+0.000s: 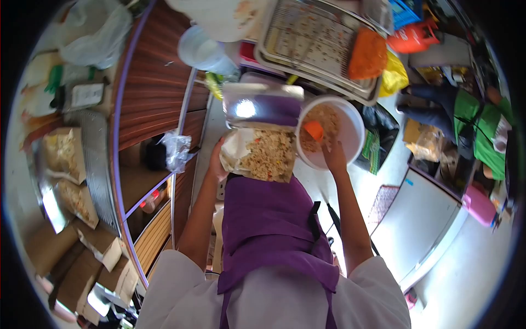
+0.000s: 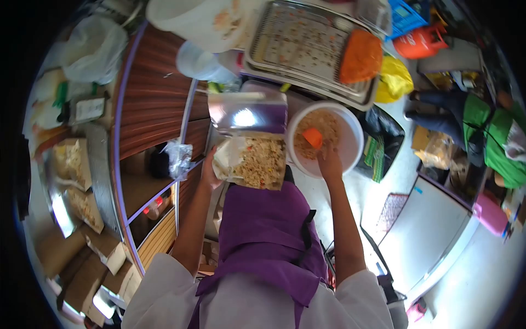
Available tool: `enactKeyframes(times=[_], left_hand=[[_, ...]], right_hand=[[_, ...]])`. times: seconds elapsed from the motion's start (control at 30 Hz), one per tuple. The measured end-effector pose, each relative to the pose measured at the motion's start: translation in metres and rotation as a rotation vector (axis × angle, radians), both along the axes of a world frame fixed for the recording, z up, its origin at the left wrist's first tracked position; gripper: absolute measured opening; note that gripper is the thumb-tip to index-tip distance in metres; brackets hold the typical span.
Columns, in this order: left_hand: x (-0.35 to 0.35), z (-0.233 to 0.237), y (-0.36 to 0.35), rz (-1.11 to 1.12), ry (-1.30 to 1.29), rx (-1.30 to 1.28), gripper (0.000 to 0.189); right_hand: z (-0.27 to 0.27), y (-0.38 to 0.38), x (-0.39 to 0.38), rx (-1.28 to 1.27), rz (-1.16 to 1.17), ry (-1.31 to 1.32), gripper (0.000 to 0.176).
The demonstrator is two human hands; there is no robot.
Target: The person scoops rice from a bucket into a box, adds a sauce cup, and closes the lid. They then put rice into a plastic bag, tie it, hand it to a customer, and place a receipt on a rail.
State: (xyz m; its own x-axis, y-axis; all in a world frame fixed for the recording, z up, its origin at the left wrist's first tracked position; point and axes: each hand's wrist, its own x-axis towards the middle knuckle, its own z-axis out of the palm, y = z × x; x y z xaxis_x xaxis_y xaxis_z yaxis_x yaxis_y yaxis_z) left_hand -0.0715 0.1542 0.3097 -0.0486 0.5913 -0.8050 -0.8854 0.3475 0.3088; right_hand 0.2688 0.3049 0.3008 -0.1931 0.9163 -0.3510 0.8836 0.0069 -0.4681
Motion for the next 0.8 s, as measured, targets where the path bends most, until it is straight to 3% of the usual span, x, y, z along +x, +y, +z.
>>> enactKeyframes(times=[0.17, 0.23, 0.3, 0.33, 0.37, 0.47, 0.53, 0.57, 0.63, 0.8], left_hand=[[-0.006, 0.022, -0.055, 0.218, 0.053, 0.069, 0.059], [-0.010, 0.082, -0.066, 0.285, 0.065, -0.037, 0.058], [-0.016, 0.131, -0.087, 0.423, -0.002, 0.024, 0.056], [-0.020, 0.142, -0.100, 0.535, -0.012, 0.080, 0.055], [-0.021, 0.188, -0.100, 0.639, 0.052, 0.037, 0.055], [-0.043, 0.201, -0.137, 0.889, 0.214, 0.237, 0.056], [-0.057, 0.251, -0.143, 1.038, 0.317, 0.200, 0.056], [-0.074, 0.235, -0.160, 1.126, 0.394, 0.289, 0.050], [-0.098, 0.251, -0.174, 1.167, 0.525, 0.344, 0.048], [-0.162, 0.251, -0.210, 1.270, 0.478, 0.287, 0.049]], right_hand=[[0.021, -0.007, -0.025, -0.019, 0.304, 0.313, 0.029], [0.064, -0.015, -0.051, -0.493, 0.235, 0.377, 0.031], [0.077, -0.026, -0.071, -0.706, 0.242, 0.486, 0.033], [0.089, -0.029, -0.086, -0.761, 0.272, 0.531, 0.033], [0.109, -0.033, -0.108, -0.815, 0.300, 0.569, 0.034], [0.158, -0.041, -0.175, -1.020, 0.410, 0.673, 0.037], [0.188, -0.046, -0.228, -1.071, 0.584, 0.755, 0.040], [0.202, -0.049, -0.256, -1.105, 0.651, 0.777, 0.041], [0.230, -0.059, -0.310, -1.121, 0.765, 0.834, 0.044], [0.256, -0.096, -0.417, -1.074, 0.850, 0.958, 0.041]])
